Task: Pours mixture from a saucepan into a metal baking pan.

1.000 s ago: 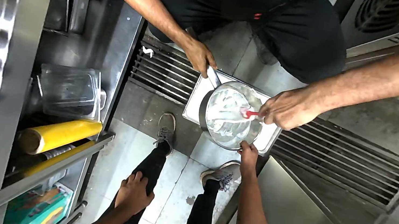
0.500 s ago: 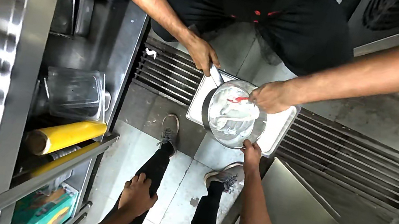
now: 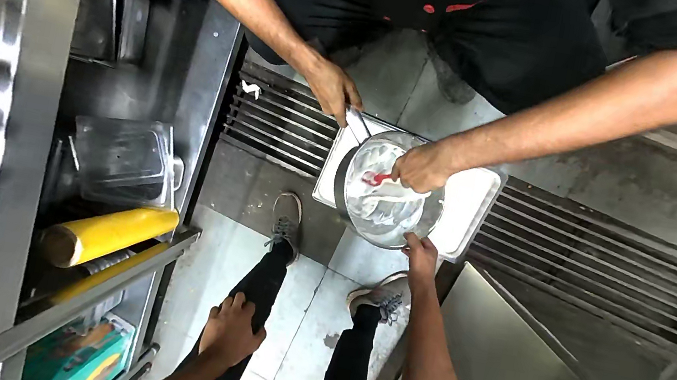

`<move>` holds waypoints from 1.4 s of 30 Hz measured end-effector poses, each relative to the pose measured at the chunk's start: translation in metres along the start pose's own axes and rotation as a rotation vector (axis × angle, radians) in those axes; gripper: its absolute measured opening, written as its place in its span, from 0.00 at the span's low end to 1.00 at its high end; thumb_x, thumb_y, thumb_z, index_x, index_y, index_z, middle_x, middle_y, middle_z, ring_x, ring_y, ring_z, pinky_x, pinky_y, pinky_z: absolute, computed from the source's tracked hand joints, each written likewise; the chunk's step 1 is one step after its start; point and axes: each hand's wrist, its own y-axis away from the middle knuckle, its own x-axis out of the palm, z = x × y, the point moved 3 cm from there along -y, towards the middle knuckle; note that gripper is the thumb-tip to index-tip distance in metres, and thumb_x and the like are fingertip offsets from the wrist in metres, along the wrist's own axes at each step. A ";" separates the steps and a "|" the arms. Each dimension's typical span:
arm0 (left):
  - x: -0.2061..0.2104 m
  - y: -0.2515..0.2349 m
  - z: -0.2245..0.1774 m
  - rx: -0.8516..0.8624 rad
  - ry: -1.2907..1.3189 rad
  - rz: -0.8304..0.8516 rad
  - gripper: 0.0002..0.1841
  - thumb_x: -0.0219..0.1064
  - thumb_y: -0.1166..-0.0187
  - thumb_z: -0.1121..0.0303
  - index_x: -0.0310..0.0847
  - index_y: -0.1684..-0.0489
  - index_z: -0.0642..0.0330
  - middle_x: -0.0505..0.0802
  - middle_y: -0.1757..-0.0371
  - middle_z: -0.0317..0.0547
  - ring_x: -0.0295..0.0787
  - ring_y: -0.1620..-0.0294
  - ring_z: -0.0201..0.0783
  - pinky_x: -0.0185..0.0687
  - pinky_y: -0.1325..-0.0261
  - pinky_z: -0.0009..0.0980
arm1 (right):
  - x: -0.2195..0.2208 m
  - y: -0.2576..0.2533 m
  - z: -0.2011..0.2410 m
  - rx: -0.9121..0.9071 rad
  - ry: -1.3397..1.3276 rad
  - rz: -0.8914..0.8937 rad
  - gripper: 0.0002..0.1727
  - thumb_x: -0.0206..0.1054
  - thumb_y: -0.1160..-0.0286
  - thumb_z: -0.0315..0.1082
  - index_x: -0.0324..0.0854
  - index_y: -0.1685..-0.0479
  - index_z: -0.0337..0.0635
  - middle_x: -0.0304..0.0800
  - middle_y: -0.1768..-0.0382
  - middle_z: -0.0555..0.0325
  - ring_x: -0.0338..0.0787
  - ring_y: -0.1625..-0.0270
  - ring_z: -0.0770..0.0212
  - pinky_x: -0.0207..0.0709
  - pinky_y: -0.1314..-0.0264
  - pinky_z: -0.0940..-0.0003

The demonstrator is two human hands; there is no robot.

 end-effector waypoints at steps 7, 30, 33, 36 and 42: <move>0.000 -0.001 0.001 -0.001 -0.016 0.004 0.35 0.61 0.24 0.37 0.80 0.24 0.51 0.74 0.15 0.50 0.67 0.13 0.53 0.68 0.20 0.56 | -0.002 0.000 -0.001 -0.004 -0.033 -0.008 0.11 0.70 0.19 0.35 0.84 0.55 0.33 0.86 0.62 0.50 0.83 0.62 0.61 0.79 0.55 0.62; -0.001 0.001 -0.001 0.001 -0.018 -0.006 0.36 0.61 0.24 0.36 0.80 0.24 0.51 0.74 0.14 0.51 0.67 0.13 0.54 0.67 0.19 0.57 | -0.012 0.009 0.011 -0.168 0.087 -0.072 0.14 0.79 0.30 0.40 0.81 0.68 0.40 0.74 0.79 0.62 0.69 0.77 0.68 0.68 0.69 0.66; 0.000 0.001 -0.003 -0.002 -0.039 -0.006 0.36 0.60 0.24 0.36 0.80 0.25 0.51 0.74 0.15 0.50 0.67 0.13 0.53 0.68 0.19 0.57 | -0.010 0.012 0.009 -0.157 0.081 -0.092 0.14 0.79 0.28 0.40 0.82 0.67 0.39 0.75 0.79 0.61 0.69 0.76 0.67 0.68 0.67 0.65; 0.000 0.000 -0.002 -0.001 -0.036 -0.008 0.36 0.60 0.24 0.36 0.80 0.24 0.51 0.74 0.15 0.50 0.68 0.14 0.53 0.68 0.20 0.56 | -0.001 0.010 0.003 -0.157 0.020 -0.080 0.11 0.79 0.28 0.37 0.85 0.64 0.39 0.80 0.76 0.60 0.73 0.75 0.68 0.72 0.65 0.67; 0.002 0.000 -0.003 -0.001 -0.042 -0.013 0.36 0.60 0.24 0.36 0.80 0.24 0.51 0.74 0.15 0.50 0.68 0.14 0.53 0.68 0.20 0.56 | 0.006 0.010 -0.010 -0.144 -0.011 -0.056 0.12 0.79 0.28 0.39 0.85 0.64 0.38 0.80 0.75 0.59 0.74 0.73 0.67 0.72 0.64 0.65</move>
